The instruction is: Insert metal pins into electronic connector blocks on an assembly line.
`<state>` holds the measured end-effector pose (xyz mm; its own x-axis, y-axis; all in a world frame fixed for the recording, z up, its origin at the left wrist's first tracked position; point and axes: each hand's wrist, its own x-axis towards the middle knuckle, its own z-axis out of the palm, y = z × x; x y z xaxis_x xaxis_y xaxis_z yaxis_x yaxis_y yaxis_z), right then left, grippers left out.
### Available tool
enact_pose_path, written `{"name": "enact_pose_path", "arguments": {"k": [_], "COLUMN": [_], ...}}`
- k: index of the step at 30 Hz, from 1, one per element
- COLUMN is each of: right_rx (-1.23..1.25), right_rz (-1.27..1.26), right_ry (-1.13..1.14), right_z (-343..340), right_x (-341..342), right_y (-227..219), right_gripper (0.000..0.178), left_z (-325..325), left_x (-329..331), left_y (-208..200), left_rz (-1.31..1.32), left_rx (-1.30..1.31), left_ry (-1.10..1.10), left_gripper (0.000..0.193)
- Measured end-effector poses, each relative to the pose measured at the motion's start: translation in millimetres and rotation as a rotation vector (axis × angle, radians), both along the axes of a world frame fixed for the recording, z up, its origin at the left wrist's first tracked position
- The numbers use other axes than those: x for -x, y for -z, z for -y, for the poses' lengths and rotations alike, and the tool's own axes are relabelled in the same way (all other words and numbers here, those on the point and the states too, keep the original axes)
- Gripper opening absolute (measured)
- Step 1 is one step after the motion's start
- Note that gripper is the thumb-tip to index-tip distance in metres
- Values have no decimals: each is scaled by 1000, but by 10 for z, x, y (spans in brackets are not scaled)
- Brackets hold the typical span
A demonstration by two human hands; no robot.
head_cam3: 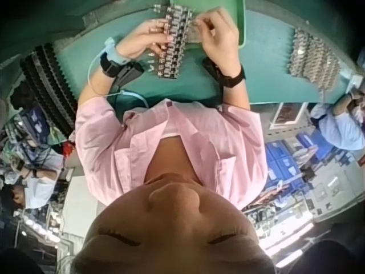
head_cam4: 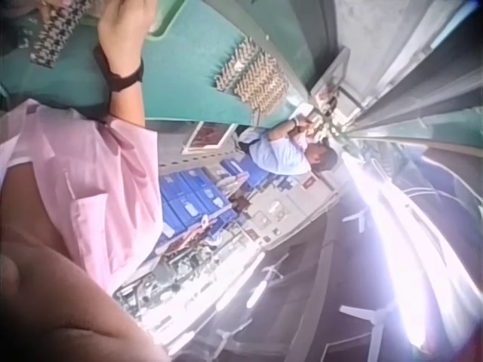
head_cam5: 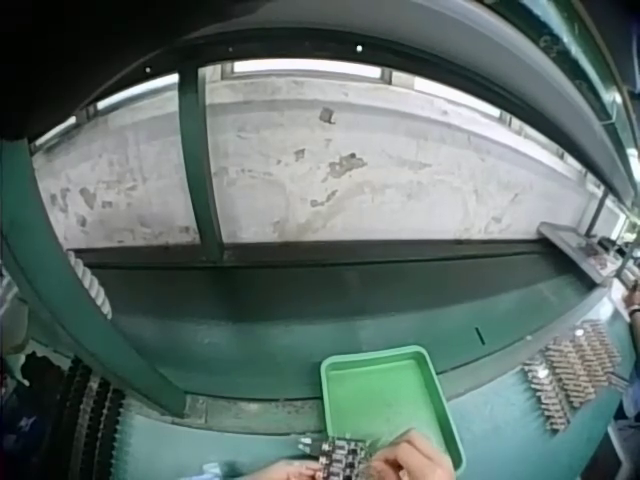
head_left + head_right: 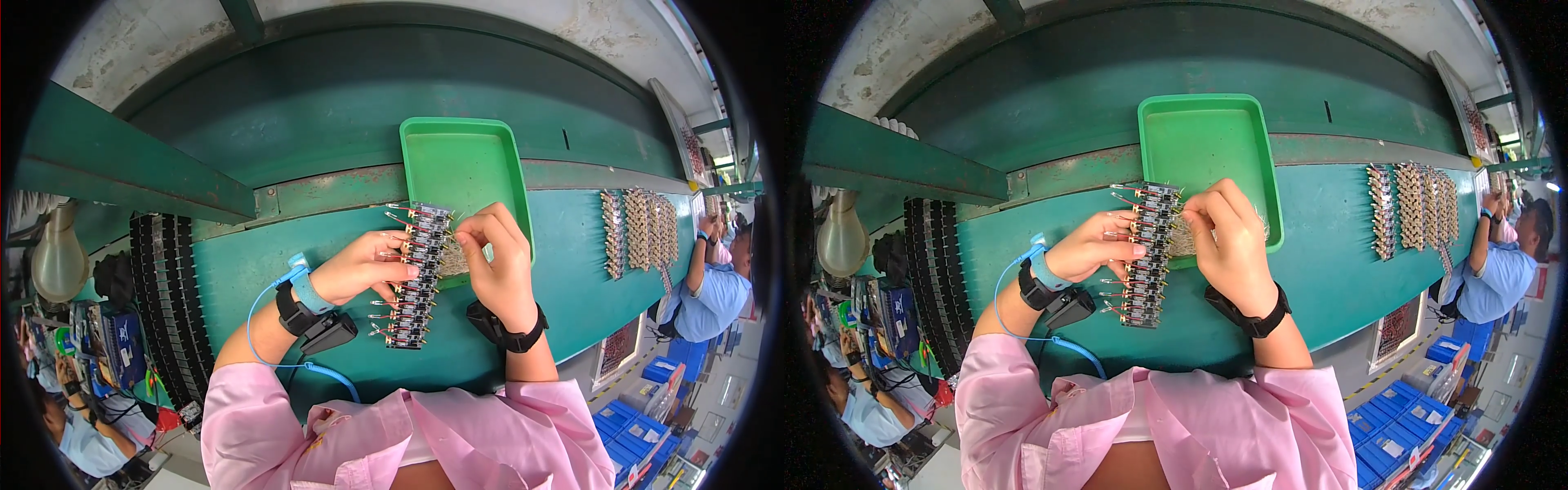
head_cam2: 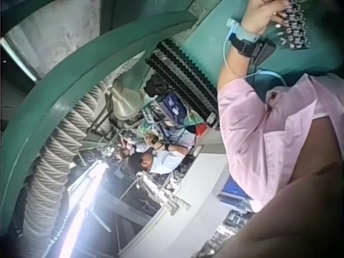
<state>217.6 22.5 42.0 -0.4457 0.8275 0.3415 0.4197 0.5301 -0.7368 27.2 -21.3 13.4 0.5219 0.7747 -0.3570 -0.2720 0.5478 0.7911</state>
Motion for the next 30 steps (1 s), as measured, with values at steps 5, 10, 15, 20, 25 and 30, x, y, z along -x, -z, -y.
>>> {"name": "enact_pose_path", "arguments": {"k": [5, 10, 15, 20, 25, 30], "right_rx": [-16, -18, 8, 84, 69, -5], "right_rz": [3, -37, -82, -20, 228, 310], "right_ry": [5, 17, 32, 28, -71, -107], "right_z": [-9, 4, -9, -61, -39, -13], "right_x": [-6, 21, 7, -59, -90, -19], "right_y": [11, -3, 5, -15, 32, 65], "right_gripper": [11, 10, 10, 11, 16, 17], "left_z": [0, 10, 3, -9, -17, -15], "left_x": [1, 22, 12, 33, 8, 24], "left_y": [-34, -2, -10, 8, 13, 50], "left_rz": [36, 51, 30, 33, 39, 30], "left_rx": [1, -2, -7, -8, 24, 19], "left_ry": [30, 52, 42, -9, -105, -116], "left_gripper": [26, 25, 25, 25, 26, 27]}}
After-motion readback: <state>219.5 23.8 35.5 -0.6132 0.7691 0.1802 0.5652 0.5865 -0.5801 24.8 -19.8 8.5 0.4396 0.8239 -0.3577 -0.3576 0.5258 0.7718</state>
